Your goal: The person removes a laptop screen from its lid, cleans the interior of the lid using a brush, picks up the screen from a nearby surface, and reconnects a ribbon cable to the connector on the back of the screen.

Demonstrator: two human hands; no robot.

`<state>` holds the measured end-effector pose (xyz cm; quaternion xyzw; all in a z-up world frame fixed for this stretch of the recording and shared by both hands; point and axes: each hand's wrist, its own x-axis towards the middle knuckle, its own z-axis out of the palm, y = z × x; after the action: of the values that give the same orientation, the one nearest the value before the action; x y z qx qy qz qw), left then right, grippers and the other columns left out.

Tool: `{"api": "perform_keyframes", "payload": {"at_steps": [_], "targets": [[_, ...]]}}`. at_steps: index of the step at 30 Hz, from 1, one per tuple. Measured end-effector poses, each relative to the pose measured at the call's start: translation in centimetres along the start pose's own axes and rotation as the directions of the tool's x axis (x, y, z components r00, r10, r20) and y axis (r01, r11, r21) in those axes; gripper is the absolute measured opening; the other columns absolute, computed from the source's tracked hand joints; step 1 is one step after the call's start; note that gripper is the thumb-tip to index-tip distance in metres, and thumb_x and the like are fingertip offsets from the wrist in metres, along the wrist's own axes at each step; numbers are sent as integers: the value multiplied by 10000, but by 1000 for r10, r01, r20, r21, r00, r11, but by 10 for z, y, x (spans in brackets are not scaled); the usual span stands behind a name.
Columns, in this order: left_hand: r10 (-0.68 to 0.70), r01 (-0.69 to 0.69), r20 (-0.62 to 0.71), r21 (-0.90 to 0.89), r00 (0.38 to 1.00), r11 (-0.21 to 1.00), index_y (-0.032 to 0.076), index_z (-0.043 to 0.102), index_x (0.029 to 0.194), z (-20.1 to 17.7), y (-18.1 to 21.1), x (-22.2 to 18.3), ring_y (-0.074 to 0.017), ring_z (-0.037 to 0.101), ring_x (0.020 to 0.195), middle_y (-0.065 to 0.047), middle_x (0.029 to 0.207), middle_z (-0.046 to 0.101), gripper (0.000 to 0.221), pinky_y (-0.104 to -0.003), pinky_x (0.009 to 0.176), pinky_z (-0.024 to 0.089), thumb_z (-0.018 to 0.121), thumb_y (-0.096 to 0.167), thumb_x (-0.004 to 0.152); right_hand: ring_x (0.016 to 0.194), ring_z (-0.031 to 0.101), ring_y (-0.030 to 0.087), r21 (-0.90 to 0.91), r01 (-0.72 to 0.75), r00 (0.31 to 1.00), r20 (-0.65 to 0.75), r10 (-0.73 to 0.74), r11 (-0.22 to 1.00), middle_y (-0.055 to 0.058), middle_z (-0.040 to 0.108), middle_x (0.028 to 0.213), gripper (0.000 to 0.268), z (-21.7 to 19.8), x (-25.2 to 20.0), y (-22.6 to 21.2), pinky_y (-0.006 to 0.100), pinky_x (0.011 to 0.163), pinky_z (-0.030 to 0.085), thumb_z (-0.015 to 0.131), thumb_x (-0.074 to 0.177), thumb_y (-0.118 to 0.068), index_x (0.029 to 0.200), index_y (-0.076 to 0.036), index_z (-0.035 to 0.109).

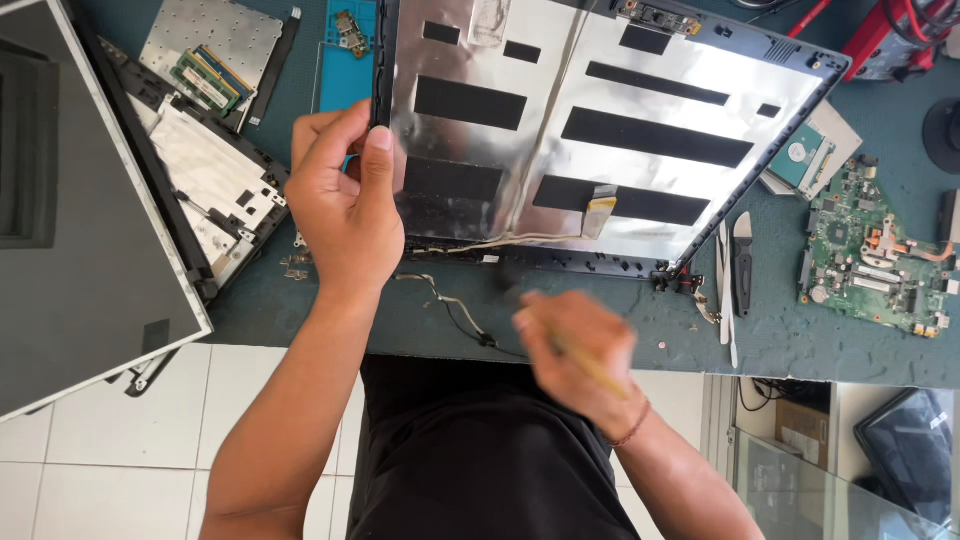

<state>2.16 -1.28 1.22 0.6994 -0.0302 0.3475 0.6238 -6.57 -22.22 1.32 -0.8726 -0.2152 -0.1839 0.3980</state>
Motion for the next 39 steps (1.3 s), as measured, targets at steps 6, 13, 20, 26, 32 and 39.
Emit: {"api": "perform_keyframes", "payload": {"at_steps": [6,13,20,26,32,39], "targets": [[-116,117,23,-8,993,993,-48,581,1128,-1,8,-5,-169,519,690,-103,1036,443,365,-297,563,492,536,277,969,697,681,198,-14,83,997,4,-83,996,53,710,814,136,2,8,-8,301,648,531,626,866,-82,743,-62,683],[-22,23,15,-54,1000,998,-16,615,1166,-5,6,-9,-128,545,749,-72,907,482,224,-242,551,498,553,101,985,581,670,231,81,8,994,-108,1,997,90,678,701,63,-3,7,8,272,546,522,662,830,-93,832,-54,711],[-29,32,29,-99,999,995,-29,602,1171,-7,-2,-8,-123,562,756,-72,922,483,236,-256,589,503,559,109,985,598,678,273,90,19,999,-39,-16,996,85,684,677,19,7,15,-4,301,506,513,703,774,-102,765,-86,701],[-46,50,43,-120,998,992,-20,613,1166,-10,0,-7,-99,528,797,-56,904,467,239,-246,652,468,576,117,973,569,675,230,167,12,1000,-3,-12,986,48,667,660,152,24,12,2,287,501,528,745,738,-113,887,-95,721],[-50,53,29,-121,998,991,-17,637,1126,-12,-2,-9,-98,517,808,-57,904,480,225,-239,679,456,600,123,953,566,680,243,228,80,995,36,-91,970,54,669,635,84,26,31,-23,290,482,520,767,713,-92,778,-114,719],[-47,51,30,-184,998,982,-31,631,1113,-13,7,-12,-91,499,811,-68,905,480,209,-239,709,452,595,93,950,559,682,320,404,38,987,127,-97,914,128,674,631,94,24,39,-33,358,441,533,769,693,-44,772,-59,718]]}}
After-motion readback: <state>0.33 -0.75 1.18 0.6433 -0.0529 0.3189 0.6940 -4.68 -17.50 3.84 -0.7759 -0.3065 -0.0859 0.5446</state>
